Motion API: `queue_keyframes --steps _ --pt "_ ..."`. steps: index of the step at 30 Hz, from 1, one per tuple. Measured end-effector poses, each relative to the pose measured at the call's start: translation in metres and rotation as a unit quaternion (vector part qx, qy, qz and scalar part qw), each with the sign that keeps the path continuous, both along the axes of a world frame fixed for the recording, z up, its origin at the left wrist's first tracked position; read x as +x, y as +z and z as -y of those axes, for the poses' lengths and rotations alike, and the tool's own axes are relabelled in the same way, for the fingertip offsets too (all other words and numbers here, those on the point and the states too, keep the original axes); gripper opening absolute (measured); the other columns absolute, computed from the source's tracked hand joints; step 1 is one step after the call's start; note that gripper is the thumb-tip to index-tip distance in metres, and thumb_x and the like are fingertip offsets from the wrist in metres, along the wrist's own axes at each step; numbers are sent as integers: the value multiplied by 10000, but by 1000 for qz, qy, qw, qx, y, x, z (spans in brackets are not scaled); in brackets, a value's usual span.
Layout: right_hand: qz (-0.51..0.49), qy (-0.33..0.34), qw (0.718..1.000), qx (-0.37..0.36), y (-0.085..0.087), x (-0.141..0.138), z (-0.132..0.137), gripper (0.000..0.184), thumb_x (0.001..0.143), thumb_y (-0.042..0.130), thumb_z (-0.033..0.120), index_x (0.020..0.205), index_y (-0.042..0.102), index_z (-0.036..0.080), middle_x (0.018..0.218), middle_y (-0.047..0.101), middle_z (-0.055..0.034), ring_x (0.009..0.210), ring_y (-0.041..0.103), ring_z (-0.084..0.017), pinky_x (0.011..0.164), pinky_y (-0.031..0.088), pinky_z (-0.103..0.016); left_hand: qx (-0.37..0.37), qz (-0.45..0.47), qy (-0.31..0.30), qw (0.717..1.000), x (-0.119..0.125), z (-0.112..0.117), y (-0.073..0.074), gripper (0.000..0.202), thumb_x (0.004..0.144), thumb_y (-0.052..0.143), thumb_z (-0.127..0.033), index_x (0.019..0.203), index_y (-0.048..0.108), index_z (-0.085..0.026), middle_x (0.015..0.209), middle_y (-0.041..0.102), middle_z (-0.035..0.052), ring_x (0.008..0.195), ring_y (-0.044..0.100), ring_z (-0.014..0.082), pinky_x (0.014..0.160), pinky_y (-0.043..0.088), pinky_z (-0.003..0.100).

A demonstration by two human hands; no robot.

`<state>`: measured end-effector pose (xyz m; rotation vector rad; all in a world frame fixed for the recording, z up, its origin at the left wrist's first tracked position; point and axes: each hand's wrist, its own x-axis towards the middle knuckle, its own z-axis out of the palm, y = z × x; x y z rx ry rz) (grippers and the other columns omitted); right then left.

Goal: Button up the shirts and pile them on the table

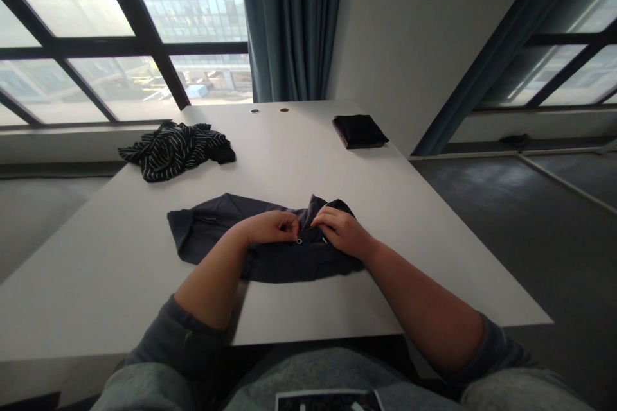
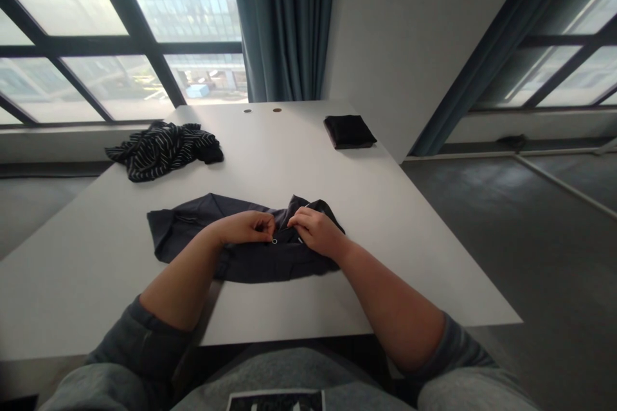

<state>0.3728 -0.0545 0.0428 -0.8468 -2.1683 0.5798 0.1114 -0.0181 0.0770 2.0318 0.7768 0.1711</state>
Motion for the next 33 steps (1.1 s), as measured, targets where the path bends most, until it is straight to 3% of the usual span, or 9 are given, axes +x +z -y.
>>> queue_keyframes --steps 2,5,9,13,17,22,27,30,33 --pt "-7 -11 1000 -15 0 0 2 190 955 550 178 1003 731 206 996 712 -76 928 661 -187 865 541 -331 32 3 31 999 3 -1 -7 101 792 630 -203 890 656 -206 795 682 -12 692 588 150 632 408 248" --pt "6 -24 998 -56 -4 -1 3 222 910 606 197 1093 732 202 979 719 -54 890 667 -171 820 532 -292 155 -22 82 984 15 -1 -21 127 778 626 -155 890 657 -206 800 686 3 690 592 163 646 412 262" --pt "5 -33 996 -80 -9 -3 1 274 879 617 194 1129 730 197 949 704 -39 876 658 -157 814 519 -271 282 -66 62 955 31 4 -30 88 842 615 -140 840 666 -211 872 710 52 814 650 206 749 454 287" --pt "-13 -58 994 -94 -12 1 -4 260 863 626 205 1101 730 191 936 701 -35 862 649 -153 810 519 -270 265 -80 14 961 37 11 -24 114 836 652 -121 843 693 -227 879 722 44 850 676 217 795 480 295" --pt "-16 -65 993 -95 -15 4 -7 257 864 633 225 1099 731 194 927 701 -34 841 642 -150 780 513 -266 265 -99 51 958 40 16 -22 219 797 729 -131 995 726 -225 1010 748 77 938 692 258 838 505 332" --pt "-23 -74 991 -104 -16 6 -9 242 888 619 256 1100 716 193 887 699 -27 781 637 -144 755 511 -271 328 -156 55 930 48 22 -30 193 940 576 -156 968 763 -193 949 722 127 891 687 267 828 509 362" --pt "-25 -76 990 -112 -16 8 -11 239 894 612 262 1101 710 191 872 683 -19 771 630 -136 750 509 -267 348 -171 70 919 55 24 -35 205 942 545 -133 1000 740 -152 961 708 148 880 687 279 793 499 370" --pt "-46 -79 986 -139 -16 11 -11 256 882 655 285 1113 709 190 853 661 -14 741 605 -125 709 499 -252 329 -146 115 926 47 20 -33 188 878 600 -113 1019 712 -168 949 720 118 891 688 279 801 487 364" --pt "-85 -34 968 -234 -11 15 -9 313 875 705 342 1146 707 185 861 654 -13 740 604 -114 694 506 -233 275 -107 70 953 26 13 -27 323 814 649 -101 1108 697 -225 955 736 51 878 684 245 798 474 331"
